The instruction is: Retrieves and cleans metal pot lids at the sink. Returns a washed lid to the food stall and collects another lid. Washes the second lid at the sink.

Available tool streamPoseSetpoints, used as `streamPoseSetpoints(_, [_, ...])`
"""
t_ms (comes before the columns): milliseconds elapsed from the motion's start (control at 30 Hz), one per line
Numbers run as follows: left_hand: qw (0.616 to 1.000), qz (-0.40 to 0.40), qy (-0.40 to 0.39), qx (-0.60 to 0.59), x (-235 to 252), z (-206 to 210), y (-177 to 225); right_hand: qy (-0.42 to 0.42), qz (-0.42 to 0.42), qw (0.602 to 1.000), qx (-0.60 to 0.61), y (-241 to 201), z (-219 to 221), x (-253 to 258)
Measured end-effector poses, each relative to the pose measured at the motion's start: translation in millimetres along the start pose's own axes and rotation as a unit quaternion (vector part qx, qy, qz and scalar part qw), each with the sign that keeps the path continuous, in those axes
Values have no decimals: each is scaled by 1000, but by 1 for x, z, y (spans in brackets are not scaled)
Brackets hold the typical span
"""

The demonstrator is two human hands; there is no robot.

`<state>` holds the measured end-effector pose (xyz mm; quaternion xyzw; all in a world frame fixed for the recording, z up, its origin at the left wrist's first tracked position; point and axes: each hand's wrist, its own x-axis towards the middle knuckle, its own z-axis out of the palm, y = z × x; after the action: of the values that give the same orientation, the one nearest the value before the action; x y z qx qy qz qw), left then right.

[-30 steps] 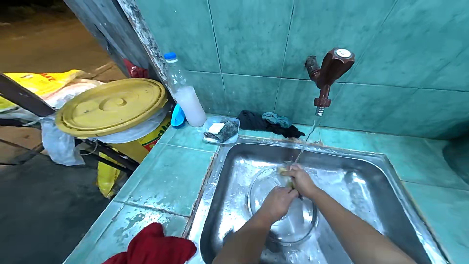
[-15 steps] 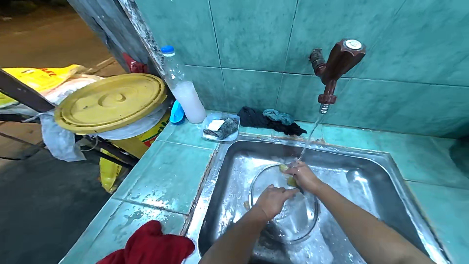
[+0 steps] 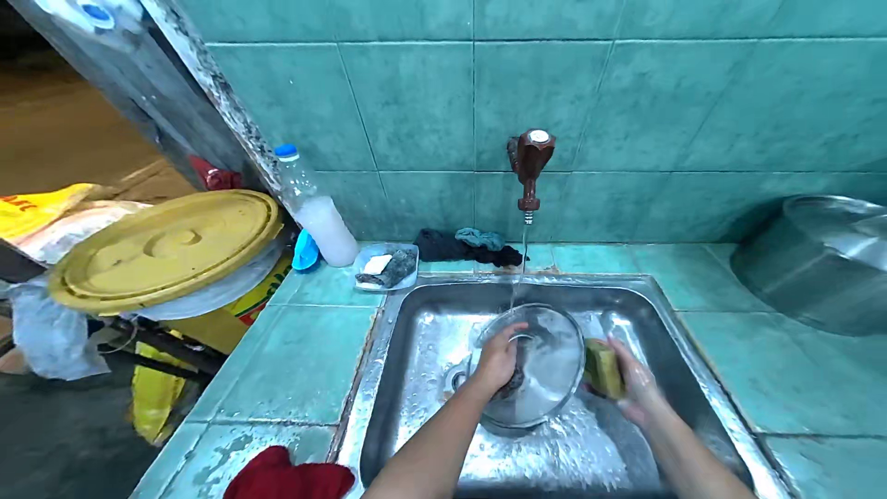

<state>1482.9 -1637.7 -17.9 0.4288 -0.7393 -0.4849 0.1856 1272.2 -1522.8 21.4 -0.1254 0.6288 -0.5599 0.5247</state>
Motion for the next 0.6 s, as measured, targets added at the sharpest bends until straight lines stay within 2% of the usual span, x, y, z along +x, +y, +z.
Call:
streamPoseSetpoints(67, [998,-7,7,-63,5,2,9,-39,-2,998,58,-5,35,-23])
streamPoseSetpoints(133, [990,-37,15,-136,1,-1,24,-65,-48,994,76,-6,67,-38])
streamPoseSetpoints(267, [956,-117,4,-268,-31,-34,71,-121,-166,979,9,10,113,-44])
streamPoseSetpoints(333, [950,-115,-1,-291,-46,-54,82,-164,-206,964,-32,26,135,-52])
streamPoseSetpoints(400, [941,-121,50,-312,-55,-70,86,-196,-249,944,-93,45,152,-56])
streamPoseSetpoints(500, [947,-117,133,-269,-61,-86,72,-211,-310,906,-194,70,162,-51])
streamPoseSetpoints(600, [951,-111,171,-232,-65,-93,50,-204,-374,875,-232,86,160,-30])
